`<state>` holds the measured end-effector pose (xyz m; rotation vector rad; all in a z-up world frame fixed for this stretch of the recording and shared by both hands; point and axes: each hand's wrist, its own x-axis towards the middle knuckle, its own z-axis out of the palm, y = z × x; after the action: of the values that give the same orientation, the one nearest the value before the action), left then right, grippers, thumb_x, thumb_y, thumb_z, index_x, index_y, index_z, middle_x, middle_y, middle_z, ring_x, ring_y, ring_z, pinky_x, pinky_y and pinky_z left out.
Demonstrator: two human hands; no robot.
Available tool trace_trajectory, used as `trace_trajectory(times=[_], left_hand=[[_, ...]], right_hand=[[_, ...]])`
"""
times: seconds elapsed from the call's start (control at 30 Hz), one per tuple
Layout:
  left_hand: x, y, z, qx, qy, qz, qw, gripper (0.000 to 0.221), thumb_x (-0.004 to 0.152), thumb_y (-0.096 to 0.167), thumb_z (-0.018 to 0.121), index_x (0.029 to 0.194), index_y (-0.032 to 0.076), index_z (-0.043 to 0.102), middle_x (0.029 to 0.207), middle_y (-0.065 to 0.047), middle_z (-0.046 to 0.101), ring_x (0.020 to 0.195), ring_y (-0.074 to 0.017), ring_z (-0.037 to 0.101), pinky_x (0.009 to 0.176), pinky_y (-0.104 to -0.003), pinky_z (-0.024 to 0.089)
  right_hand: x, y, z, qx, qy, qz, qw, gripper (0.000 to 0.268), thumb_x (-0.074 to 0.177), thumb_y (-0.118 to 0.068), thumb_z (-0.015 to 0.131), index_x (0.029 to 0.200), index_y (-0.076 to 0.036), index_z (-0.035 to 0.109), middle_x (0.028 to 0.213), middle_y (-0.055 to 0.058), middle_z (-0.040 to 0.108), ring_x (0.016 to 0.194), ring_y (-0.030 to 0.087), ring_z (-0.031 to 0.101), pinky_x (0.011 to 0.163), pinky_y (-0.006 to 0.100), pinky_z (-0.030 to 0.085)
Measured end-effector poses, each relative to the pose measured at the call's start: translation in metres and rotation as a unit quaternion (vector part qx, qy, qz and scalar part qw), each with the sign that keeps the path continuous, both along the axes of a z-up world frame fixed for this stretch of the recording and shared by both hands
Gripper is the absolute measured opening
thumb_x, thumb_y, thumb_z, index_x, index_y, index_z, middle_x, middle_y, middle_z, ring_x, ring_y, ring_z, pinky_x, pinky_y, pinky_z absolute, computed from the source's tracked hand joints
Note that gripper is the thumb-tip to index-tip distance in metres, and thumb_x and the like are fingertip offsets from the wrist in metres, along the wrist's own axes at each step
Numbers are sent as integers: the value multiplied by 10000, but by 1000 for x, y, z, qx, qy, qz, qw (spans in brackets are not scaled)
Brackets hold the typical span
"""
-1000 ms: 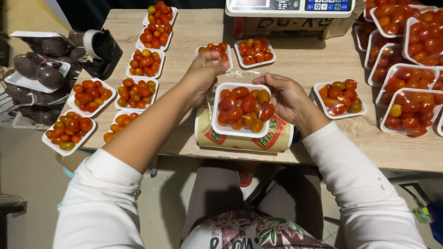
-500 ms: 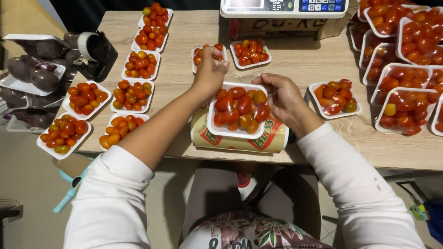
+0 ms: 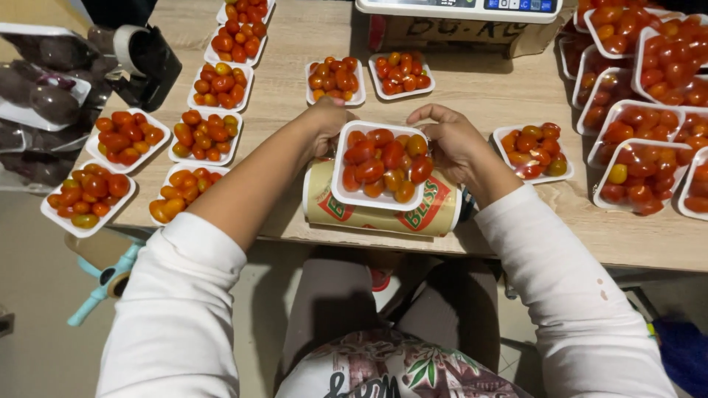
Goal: The person wraps individual trays of cherry tomatoes in plastic film using a cutter to trim the film.
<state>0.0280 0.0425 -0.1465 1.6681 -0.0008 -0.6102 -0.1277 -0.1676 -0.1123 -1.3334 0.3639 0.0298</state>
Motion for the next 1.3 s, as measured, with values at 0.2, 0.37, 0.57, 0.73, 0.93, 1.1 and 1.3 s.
trace_trajectory(times=[0.2,0.37,0.57,0.73,0.93,1.1,1.3], left_hand=[[16,1,-19,34,12,-62,997,596,830,94,743,1365,112,482,752,-90,669,614,-222,726,591,-424,649],[-16,10,24,45,-10,-133,990,414,859,116,722,1264,116,636,712,-67,663,581,-131,653,525,-294,608],[-30,25,47,61,-63,-225,970,216,871,156,689,1071,191,764,575,-33,615,430,-88,526,410,-161,434],[-44,37,64,11,-81,-302,950,221,940,189,655,1121,184,782,850,16,769,692,-43,686,727,-178,578],[-50,49,55,30,-53,-264,963,212,902,215,659,1064,152,782,746,25,674,671,-84,610,604,-179,571],[-36,54,39,-12,-1,-191,982,504,797,540,612,1126,167,697,901,-4,654,888,-128,644,764,-253,575],[-8,27,-30,-13,-23,-187,982,701,940,665,544,1259,54,674,1123,-126,728,1068,-242,695,918,-384,603]], right_hand=[[-15,13,17,-81,29,-3,996,224,825,-52,558,935,-71,752,629,21,560,536,91,501,492,171,496],[-15,-8,-17,-67,36,-6,997,209,773,-69,608,913,-28,759,605,88,534,550,141,523,501,237,499],[-25,-17,-18,-56,40,-34,997,232,881,-355,691,876,-125,725,662,29,525,632,178,597,629,293,544],[-39,5,5,-91,21,-13,996,284,956,-354,716,928,-73,750,698,63,638,676,214,696,670,347,617],[-48,20,19,-64,6,-21,998,333,988,-351,699,955,-22,742,732,79,654,679,203,710,687,343,624],[-43,13,8,-57,-2,-22,998,331,999,-332,696,949,-7,734,724,85,656,661,201,713,672,343,627],[-32,-6,-11,-69,8,-10,998,326,1012,-349,688,948,-32,729,740,80,654,688,202,699,671,382,635]])
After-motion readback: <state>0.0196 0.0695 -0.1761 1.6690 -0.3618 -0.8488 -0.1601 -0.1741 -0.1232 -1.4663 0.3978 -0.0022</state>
